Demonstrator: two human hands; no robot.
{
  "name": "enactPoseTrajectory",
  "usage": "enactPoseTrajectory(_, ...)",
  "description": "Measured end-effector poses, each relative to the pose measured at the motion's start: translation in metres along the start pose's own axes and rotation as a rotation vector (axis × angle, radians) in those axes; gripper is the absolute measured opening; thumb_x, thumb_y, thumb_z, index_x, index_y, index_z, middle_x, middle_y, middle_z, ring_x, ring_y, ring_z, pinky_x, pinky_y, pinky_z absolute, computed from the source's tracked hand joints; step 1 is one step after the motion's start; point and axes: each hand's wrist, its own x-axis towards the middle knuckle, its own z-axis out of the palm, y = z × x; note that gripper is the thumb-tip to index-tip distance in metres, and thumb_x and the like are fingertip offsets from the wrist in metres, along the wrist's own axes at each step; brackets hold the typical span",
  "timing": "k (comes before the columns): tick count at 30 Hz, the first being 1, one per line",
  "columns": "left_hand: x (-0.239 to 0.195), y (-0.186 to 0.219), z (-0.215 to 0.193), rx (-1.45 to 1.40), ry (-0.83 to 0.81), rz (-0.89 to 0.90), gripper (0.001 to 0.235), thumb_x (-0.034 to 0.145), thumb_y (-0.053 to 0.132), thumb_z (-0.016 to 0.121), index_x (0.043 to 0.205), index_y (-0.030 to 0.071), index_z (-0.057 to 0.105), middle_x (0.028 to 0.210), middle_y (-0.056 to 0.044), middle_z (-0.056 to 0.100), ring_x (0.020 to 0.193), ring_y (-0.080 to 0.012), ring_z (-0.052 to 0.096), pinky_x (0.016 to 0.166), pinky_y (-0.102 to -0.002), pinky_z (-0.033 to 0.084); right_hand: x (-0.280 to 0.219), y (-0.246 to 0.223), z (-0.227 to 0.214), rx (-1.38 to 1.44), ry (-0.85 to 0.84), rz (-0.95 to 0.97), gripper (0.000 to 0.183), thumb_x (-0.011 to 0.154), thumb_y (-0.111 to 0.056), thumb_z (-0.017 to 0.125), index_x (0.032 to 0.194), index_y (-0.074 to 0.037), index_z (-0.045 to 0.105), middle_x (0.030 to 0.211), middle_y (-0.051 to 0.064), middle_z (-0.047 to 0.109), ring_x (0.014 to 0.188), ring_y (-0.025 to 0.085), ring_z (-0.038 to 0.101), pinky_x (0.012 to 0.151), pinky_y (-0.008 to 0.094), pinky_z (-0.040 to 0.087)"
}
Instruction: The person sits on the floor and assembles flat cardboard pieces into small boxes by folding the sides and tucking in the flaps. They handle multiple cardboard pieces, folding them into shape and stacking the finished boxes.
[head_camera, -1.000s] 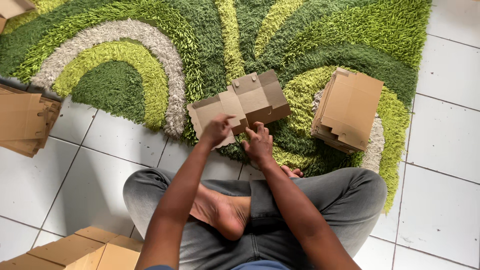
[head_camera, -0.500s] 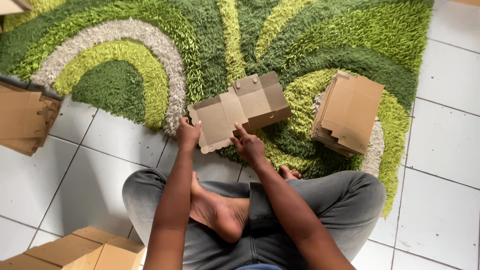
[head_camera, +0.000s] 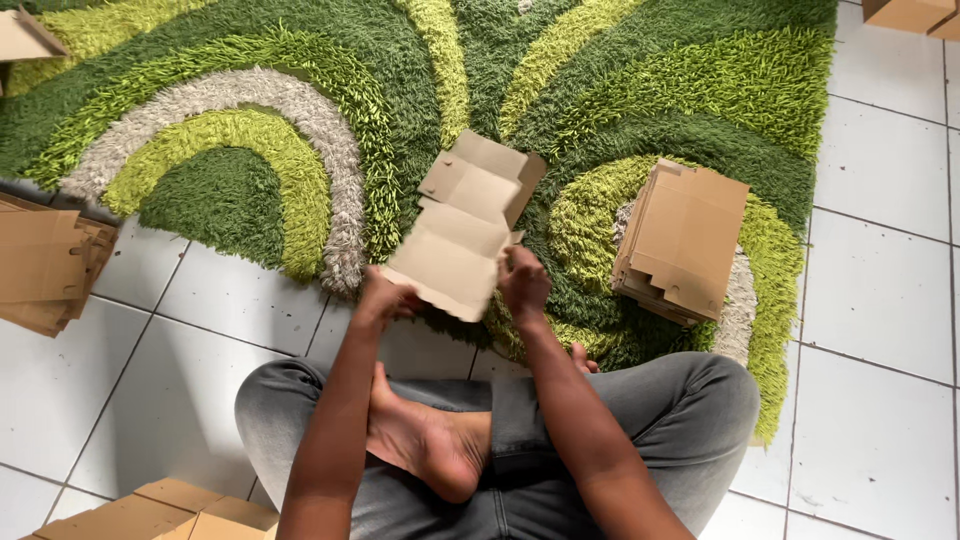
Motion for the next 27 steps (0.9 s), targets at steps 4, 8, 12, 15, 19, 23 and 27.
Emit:
enactPoseTrajectory(4, -0.053, 0.036, 0.011, 0.400, -0.399, -0.286, 0.083, 0.088, 0.032, 0.065, 0.142, -0.009, 0.018, 0.092, -0.029, 0.072, 0.074, -0.0373, 0.073, 0.059, -0.041, 0.056, 0.019, 0.005, -0.049, -0.144, 0.135, -0.045, 0.008, 0.086, -0.015, 0.069, 0.094, -0.014, 0.069, 0.120, 0.008, 0.069, 0.091, 0.037, 0.070, 0.074, 0.054, 0.060)
enactPoseTrajectory(8, -0.045, 0.037, 0.014, 1.146, 0.032, 0.230, 0.066, 0.086, 0.038, 0.069, 0.129, -0.003, 0.039, 0.111, -0.025, 0.062, 0.105, -0.0436, 0.064, 0.084, -0.059, 0.052, 0.022, 0.010, -0.074, -0.143, -0.004, -0.284, 0.028, 0.075, -0.011, 0.078, 0.101, -0.015, 0.068, 0.122, 0.008, 0.060, 0.106, 0.034, 0.063, 0.084, 0.048, 0.056)
enactPoseTrajectory(12, -0.019, 0.020, 0.036, 1.105, -0.084, 0.835, 0.021, 0.079, 0.016, 0.066, 0.099, 0.016, 0.060, 0.105, -0.005, 0.052, 0.103, -0.0333, 0.060, 0.089, -0.047, 0.050, 0.000, 0.042, -0.059, -0.437, -0.430, -0.821, 0.034, 0.080, -0.006, 0.068, 0.113, -0.015, 0.067, 0.121, 0.013, 0.061, 0.108, 0.032, 0.065, 0.091, 0.039, 0.055)
enactPoseTrajectory(15, -0.039, 0.029, 0.053, 1.252, -0.332, 1.009, 0.036, 0.074, 0.020, 0.074, 0.108, 0.018, 0.062, 0.120, -0.008, 0.056, 0.114, -0.0327, 0.061, 0.097, -0.047, 0.047, -0.025, 0.030, -0.088, -0.430, -0.575, -0.879, 0.038, 0.073, -0.007, 0.078, 0.109, -0.007, 0.067, 0.123, 0.016, 0.059, 0.113, 0.033, 0.063, 0.095, 0.037, 0.054)
enactPoseTrajectory(19, -0.048, 0.035, 0.054, 1.469, -0.351, 0.997, 0.043, 0.069, 0.018, 0.075, 0.109, 0.018, 0.058, 0.132, -0.007, 0.048, 0.131, -0.0326, 0.050, 0.105, -0.050, 0.041, -0.027, 0.020, -0.074, -0.259, -0.522, -0.683, 0.046, 0.068, -0.006, 0.075, 0.112, -0.009, 0.063, 0.121, 0.012, 0.054, 0.113, 0.032, 0.061, 0.091, 0.039, 0.058)
enactPoseTrajectory(23, -0.042, 0.028, 0.050, 1.544, -0.289, 0.840, 0.065, 0.069, 0.026, 0.071, 0.127, 0.009, 0.048, 0.141, -0.011, 0.040, 0.136, -0.0312, 0.043, 0.109, -0.060, 0.032, -0.029, 0.001, -0.079, -0.237, -0.599, -0.544, 0.057, 0.068, -0.008, 0.072, 0.122, -0.007, 0.057, 0.124, 0.019, 0.049, 0.109, 0.037, 0.061, 0.078, 0.045, 0.062)
enactPoseTrajectory(27, -0.035, 0.014, 0.049, 1.534, -0.222, 0.884, 0.052, 0.065, 0.026, 0.069, 0.113, 0.014, 0.054, 0.120, -0.006, 0.048, 0.115, -0.0270, 0.056, 0.089, -0.050, 0.047, -0.028, 0.007, -0.067, -0.313, -0.529, -0.647, 0.043, 0.073, -0.006, 0.070, 0.116, -0.006, 0.062, 0.123, 0.019, 0.051, 0.106, 0.036, 0.064, 0.072, 0.040, 0.063)
